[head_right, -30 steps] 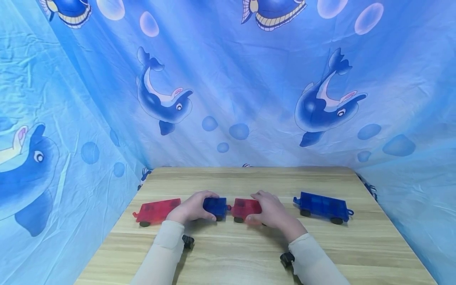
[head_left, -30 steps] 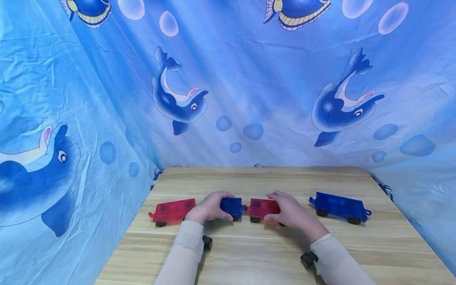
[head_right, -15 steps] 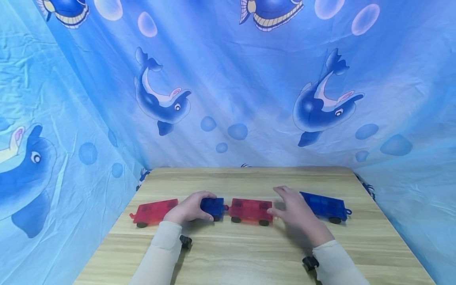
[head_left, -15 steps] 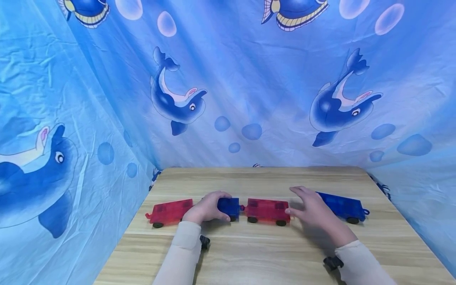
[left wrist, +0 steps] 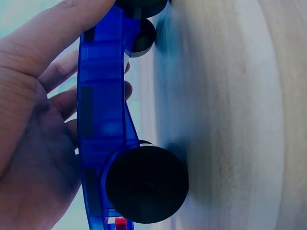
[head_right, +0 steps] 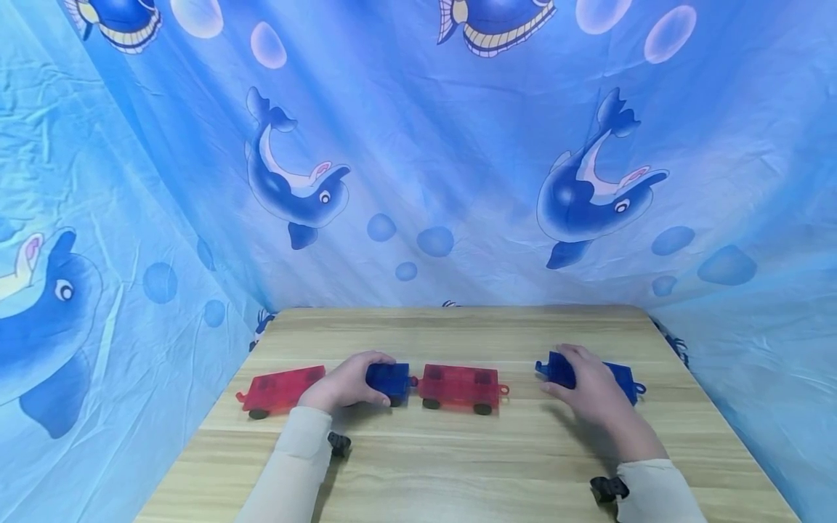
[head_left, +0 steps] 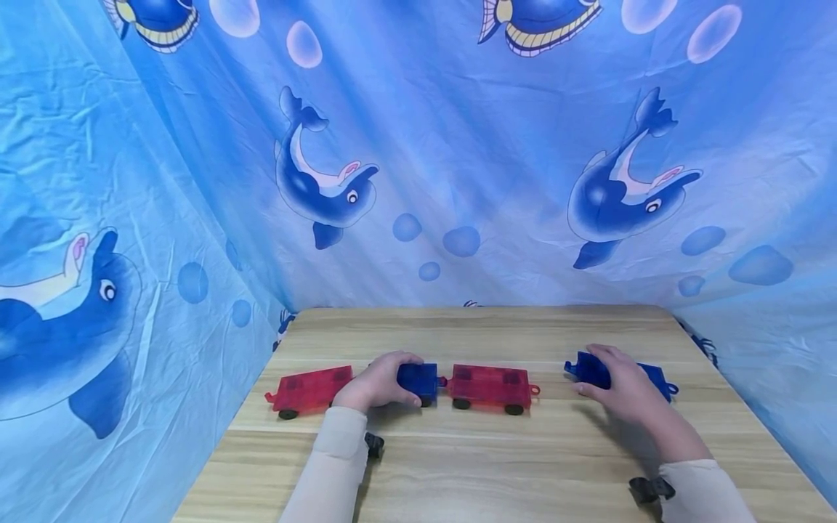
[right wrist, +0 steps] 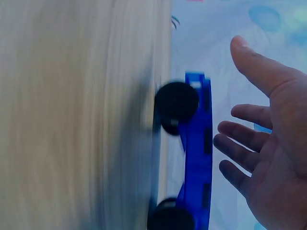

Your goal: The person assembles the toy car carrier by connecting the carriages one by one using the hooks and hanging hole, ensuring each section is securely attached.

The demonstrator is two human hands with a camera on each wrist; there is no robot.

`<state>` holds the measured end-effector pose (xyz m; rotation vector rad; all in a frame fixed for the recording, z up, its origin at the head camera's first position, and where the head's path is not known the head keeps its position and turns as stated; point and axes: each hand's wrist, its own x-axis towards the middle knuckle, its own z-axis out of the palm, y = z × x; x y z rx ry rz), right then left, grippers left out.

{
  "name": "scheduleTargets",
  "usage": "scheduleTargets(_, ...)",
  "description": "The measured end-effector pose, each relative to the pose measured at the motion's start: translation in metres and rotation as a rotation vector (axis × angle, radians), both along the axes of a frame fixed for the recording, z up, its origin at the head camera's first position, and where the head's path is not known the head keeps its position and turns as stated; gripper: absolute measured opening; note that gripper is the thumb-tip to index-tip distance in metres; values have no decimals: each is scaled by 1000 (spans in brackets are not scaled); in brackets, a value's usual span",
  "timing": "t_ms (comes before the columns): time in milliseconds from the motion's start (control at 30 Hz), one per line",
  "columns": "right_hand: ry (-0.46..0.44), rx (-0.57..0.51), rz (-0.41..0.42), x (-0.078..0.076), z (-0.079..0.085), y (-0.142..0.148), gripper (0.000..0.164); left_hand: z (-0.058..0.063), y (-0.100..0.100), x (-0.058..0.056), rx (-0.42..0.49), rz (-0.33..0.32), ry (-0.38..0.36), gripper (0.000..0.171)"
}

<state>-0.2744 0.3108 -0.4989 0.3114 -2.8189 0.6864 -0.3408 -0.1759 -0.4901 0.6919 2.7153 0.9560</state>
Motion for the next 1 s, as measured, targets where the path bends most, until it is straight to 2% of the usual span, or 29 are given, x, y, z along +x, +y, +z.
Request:
scheduleTargets(167, -13, -14, -45, 5, -3, 19, 91, -1, 0, 0, 0, 3, -9, 77)
scheduleTargets(400, -53, 8, -62, 5, -10, 40, 96, -2, -1, 0, 2, -1, -13, 78)
scheduleTargets(700, -96, 25, -75, 4, -15, 46, 91, 0, -1, -1, 10, -6, -1, 77)
scheduleTargets(1000, -99, 44, -95, 5, -14, 46, 89, 0, -1, -1, -14, -4, 7, 78)
